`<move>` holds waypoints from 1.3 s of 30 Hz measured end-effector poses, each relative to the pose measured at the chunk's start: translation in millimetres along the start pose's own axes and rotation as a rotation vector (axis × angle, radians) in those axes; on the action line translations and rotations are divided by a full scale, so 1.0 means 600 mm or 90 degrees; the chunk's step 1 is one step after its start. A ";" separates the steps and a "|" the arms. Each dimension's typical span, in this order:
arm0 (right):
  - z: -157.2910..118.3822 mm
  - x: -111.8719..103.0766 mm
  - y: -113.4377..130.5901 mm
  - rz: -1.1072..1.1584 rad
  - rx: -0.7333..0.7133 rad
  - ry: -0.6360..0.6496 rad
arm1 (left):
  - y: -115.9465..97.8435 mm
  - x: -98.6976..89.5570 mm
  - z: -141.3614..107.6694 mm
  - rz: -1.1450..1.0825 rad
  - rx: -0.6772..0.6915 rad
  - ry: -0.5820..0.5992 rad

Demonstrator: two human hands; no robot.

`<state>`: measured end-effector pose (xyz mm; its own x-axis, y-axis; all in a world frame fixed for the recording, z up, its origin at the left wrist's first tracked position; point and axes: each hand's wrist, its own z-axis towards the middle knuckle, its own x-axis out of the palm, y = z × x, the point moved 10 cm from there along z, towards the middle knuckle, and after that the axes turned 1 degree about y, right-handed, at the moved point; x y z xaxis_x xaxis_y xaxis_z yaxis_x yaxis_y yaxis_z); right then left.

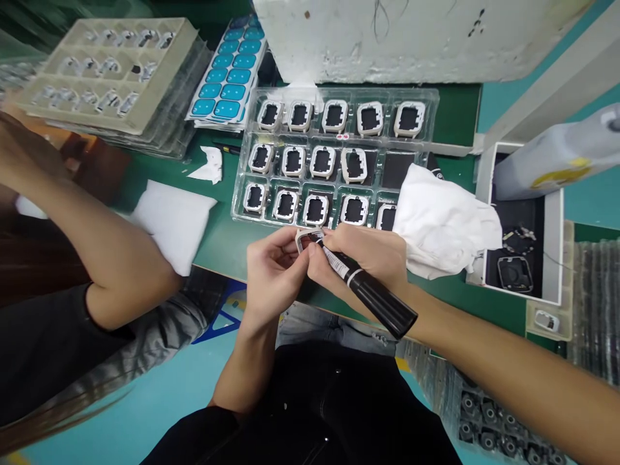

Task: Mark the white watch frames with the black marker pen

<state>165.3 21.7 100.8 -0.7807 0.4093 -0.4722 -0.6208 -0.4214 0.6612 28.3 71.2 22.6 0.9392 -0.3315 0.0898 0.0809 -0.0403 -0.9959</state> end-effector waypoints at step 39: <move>-0.008 -0.006 0.015 0.016 -0.067 -0.008 | 0.003 0.001 0.002 0.016 -0.025 0.034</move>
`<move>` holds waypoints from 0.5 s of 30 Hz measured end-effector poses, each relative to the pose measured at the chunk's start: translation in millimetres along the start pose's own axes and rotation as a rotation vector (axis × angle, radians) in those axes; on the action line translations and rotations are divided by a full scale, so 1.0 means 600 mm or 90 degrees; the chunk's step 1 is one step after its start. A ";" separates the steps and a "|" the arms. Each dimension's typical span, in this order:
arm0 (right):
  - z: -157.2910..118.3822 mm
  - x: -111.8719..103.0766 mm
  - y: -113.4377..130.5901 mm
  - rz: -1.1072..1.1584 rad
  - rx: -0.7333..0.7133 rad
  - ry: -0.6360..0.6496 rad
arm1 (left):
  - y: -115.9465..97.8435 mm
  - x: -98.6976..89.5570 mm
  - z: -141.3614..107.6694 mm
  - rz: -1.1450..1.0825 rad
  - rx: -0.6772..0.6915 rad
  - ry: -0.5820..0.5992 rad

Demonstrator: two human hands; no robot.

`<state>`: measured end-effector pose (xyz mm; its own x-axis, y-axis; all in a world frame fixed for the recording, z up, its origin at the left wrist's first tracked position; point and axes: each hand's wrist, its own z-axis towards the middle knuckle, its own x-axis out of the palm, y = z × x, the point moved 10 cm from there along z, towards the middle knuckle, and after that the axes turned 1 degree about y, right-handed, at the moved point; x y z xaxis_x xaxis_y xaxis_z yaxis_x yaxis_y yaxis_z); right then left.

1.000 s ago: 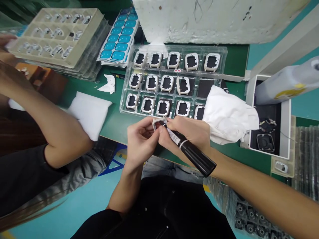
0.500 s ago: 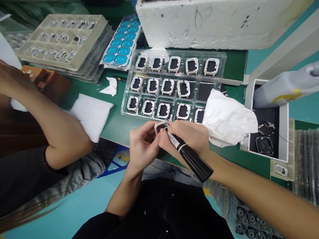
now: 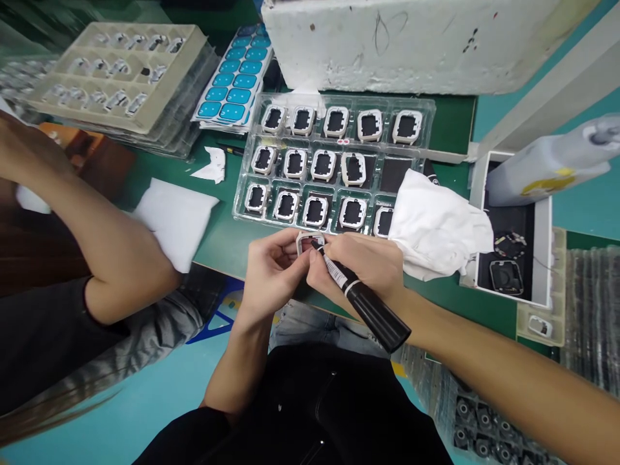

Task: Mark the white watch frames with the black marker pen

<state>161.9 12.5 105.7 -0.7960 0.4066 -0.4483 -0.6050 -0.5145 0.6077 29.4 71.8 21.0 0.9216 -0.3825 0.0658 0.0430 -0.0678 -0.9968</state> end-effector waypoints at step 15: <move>0.005 0.001 0.000 0.039 0.040 0.042 | 0.003 -0.015 -0.002 -0.060 -0.019 -0.093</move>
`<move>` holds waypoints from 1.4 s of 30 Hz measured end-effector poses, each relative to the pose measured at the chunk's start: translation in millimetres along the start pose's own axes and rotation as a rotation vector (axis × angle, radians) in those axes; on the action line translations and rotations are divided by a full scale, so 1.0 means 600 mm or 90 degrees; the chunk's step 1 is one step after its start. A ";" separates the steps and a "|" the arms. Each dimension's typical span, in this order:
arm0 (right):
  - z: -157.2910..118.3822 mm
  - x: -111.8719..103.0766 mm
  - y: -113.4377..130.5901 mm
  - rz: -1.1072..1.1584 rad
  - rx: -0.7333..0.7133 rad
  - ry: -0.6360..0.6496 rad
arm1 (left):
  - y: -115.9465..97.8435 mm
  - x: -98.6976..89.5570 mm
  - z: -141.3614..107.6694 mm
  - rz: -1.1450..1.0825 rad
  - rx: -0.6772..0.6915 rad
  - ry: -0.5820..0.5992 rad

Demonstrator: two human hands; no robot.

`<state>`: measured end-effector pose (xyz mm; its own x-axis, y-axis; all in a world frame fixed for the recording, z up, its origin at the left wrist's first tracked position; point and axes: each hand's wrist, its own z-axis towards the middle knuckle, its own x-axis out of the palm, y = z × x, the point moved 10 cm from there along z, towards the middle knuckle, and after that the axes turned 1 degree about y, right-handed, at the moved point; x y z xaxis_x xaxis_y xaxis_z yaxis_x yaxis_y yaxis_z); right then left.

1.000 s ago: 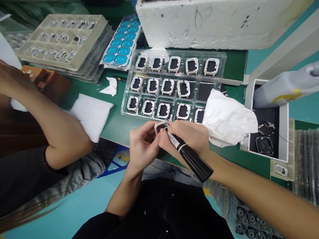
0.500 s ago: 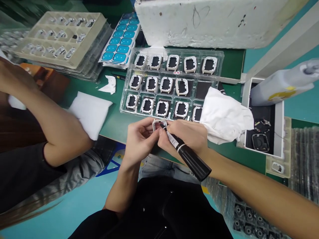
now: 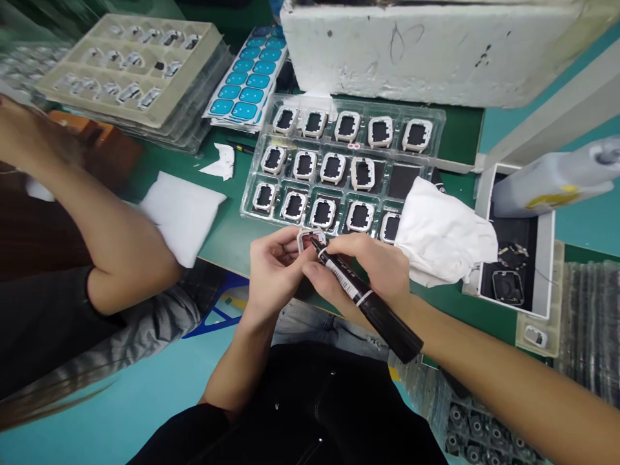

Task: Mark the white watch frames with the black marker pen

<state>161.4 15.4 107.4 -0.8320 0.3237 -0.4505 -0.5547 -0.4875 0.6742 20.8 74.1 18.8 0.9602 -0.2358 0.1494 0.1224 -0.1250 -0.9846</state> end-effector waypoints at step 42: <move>0.004 -0.007 0.026 -0.032 -0.112 0.000 | -0.010 0.016 0.014 -0.082 0.034 0.111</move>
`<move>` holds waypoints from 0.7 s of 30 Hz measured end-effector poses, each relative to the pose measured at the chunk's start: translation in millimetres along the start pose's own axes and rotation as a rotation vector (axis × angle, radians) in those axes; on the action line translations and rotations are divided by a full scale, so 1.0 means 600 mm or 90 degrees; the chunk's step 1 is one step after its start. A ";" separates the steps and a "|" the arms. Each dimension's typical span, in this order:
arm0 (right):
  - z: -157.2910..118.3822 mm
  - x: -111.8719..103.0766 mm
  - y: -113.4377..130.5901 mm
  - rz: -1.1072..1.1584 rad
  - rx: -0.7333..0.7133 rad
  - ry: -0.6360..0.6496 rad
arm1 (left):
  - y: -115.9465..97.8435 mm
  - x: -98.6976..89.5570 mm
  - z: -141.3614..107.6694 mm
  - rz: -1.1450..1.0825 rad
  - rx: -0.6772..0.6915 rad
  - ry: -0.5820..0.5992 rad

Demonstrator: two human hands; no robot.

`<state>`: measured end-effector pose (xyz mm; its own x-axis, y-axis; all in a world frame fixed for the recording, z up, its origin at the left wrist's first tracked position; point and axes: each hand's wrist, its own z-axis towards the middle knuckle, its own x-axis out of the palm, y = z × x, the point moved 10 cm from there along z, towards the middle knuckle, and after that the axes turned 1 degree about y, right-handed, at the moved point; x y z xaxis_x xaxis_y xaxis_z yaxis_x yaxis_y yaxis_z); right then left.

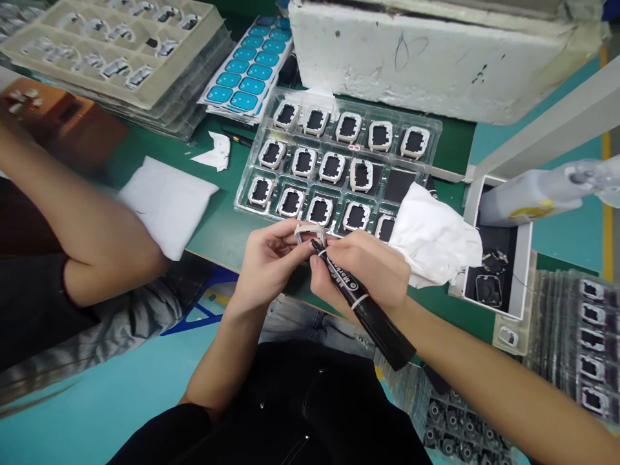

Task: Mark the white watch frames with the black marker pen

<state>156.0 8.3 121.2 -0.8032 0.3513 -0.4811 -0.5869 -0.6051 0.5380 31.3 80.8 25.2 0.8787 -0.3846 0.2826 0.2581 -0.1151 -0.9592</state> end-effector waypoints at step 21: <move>-0.005 0.010 -0.024 0.002 0.027 0.010 | -0.001 0.003 -0.018 0.181 0.053 -0.036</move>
<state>160.0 16.9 108.5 -0.8036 0.3381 -0.4898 -0.5884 -0.5752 0.5683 28.5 70.5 26.4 0.9409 -0.3388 0.0050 0.0290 0.0659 -0.9974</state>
